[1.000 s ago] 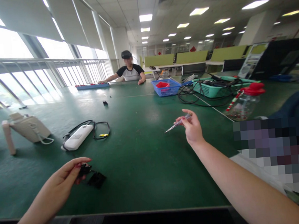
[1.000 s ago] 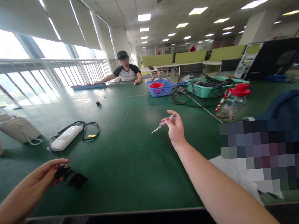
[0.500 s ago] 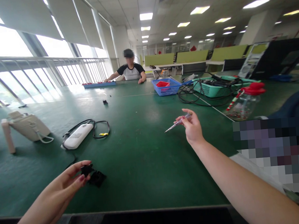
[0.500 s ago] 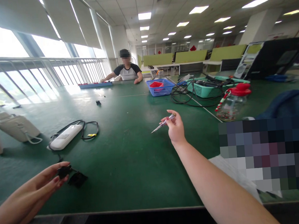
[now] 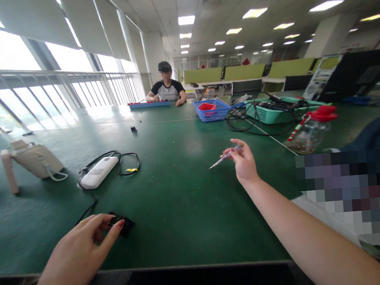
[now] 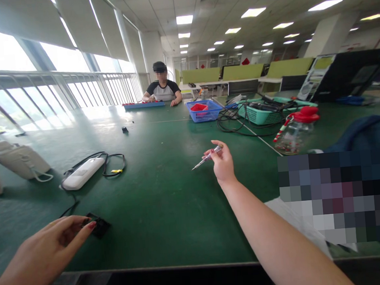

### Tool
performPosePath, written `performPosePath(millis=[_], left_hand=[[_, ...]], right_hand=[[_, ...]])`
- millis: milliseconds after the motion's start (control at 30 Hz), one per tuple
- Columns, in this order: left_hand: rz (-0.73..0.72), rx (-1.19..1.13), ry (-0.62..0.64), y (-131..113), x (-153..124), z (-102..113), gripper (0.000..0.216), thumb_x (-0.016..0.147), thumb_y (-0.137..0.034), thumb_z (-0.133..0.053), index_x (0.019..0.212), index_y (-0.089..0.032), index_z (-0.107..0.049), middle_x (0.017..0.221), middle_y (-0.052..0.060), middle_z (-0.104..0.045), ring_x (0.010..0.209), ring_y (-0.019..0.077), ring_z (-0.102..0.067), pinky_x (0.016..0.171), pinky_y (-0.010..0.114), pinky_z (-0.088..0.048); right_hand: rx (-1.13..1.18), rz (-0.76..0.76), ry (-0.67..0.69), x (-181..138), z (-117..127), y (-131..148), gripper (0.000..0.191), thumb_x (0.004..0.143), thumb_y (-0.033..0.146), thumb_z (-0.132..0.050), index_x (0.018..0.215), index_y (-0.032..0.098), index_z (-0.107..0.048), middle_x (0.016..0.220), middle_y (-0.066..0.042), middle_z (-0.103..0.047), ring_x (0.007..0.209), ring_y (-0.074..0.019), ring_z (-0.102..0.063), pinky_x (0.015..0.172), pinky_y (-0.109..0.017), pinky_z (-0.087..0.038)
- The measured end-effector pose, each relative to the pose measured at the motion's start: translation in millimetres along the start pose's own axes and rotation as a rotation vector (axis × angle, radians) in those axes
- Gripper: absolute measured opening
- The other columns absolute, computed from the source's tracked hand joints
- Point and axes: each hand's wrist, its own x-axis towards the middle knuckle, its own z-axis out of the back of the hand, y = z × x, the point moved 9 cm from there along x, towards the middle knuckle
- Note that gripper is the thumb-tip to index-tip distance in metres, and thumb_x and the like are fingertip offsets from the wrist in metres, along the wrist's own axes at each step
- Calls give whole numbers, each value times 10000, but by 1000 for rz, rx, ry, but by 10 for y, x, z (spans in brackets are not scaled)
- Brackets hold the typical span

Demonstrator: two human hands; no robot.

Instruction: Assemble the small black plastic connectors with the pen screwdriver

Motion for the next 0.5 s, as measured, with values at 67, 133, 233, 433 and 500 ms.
performPosePath(millis=[67,133,233,433,500], left_hand=[[-12,37,38,-13,14,-51,515,832,-661,-456,980,-227,-690,849,38,-709,768,223,-655,718,342,-487],[-15,64,54,-2,30,-83,498,839,-649,-464,967,-226,-693,896,53,-720,819,239,-669,749,352,-488],[-21,88,66,9,49,-101,510,824,-670,-473,934,-230,-707,940,71,-732,855,261,-683,762,364,-494],[-96,130,55,-94,90,-55,507,821,-680,-485,894,-236,-718,916,79,-739,828,267,-691,732,358,-505],[-107,151,66,-139,100,-62,504,820,-681,-487,851,-233,-715,894,82,-737,814,271,-693,726,364,-509]], right_hand=[[-4,-3,2,-5,-3,5,266,833,301,-626,1084,251,-555,762,21,-677,720,-189,-696,839,-470,-567],[-9,-3,12,-9,-13,12,262,834,301,-624,1082,251,-557,765,22,-676,725,-190,-697,844,-474,-567],[-14,-5,27,-9,-27,12,264,836,297,-621,1088,253,-558,770,21,-674,733,-191,-697,843,-472,-570],[-21,6,36,-2,-30,9,269,836,311,-618,1090,255,-552,771,20,-672,724,-191,-697,833,-471,-572],[-27,0,38,-3,-30,3,271,836,307,-617,1095,255,-556,779,17,-673,737,-193,-699,839,-472,-571]])
